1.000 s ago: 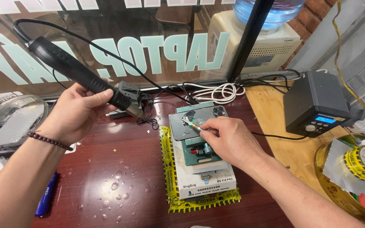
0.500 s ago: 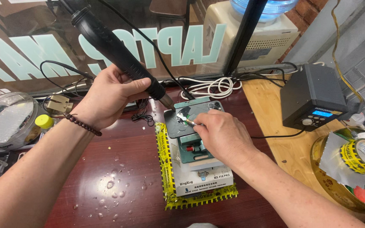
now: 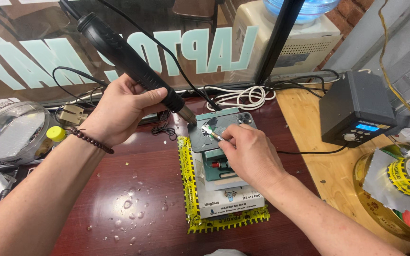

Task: The person uses a hot air gun and a metal pick to remove components from a smartphone motherboard. They repeatedly apply heat and scrape the surface to lift and clear away soldered parts.

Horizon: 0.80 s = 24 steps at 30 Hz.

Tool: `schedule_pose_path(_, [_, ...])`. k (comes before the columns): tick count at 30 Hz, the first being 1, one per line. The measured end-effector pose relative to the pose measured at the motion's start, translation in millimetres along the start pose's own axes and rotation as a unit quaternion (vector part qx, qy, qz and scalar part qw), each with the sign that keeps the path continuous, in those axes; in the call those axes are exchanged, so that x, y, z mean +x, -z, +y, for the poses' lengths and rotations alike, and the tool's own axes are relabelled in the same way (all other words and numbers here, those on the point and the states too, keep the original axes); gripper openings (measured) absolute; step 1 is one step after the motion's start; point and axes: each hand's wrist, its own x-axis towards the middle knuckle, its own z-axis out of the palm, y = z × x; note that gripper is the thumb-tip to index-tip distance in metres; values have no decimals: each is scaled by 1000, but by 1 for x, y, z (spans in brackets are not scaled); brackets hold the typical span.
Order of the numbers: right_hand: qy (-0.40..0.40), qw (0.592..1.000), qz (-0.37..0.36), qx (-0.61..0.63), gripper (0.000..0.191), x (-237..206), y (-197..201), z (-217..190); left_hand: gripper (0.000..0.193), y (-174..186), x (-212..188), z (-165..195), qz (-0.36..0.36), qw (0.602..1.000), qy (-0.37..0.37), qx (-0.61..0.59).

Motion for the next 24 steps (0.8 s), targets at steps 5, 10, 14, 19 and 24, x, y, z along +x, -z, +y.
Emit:
schedule_pose_path(5, [28,999,-39,-12,19,5,13,16,19,-1,-3,3,7,1000,-1,-11])
schedule_pose_path(10, [-144,983,13,116,31,-7,25,54,16,1,-4,5,33,999,4,-7])
schedule_pose_path(14, [-404,820,23,404,43,-36,6,91,14,2,-6,5,12,999,-26,-18])
schedule_pose_path(19, [-578,649,40,492,37,-68,-43,133,16,-3,-8,3,8,999,-22,-27])
schedule_pose_path(24, [-592,490,111,631,31,-69,-76,152,17,-10,-10,2,-5,999,-10,-34])
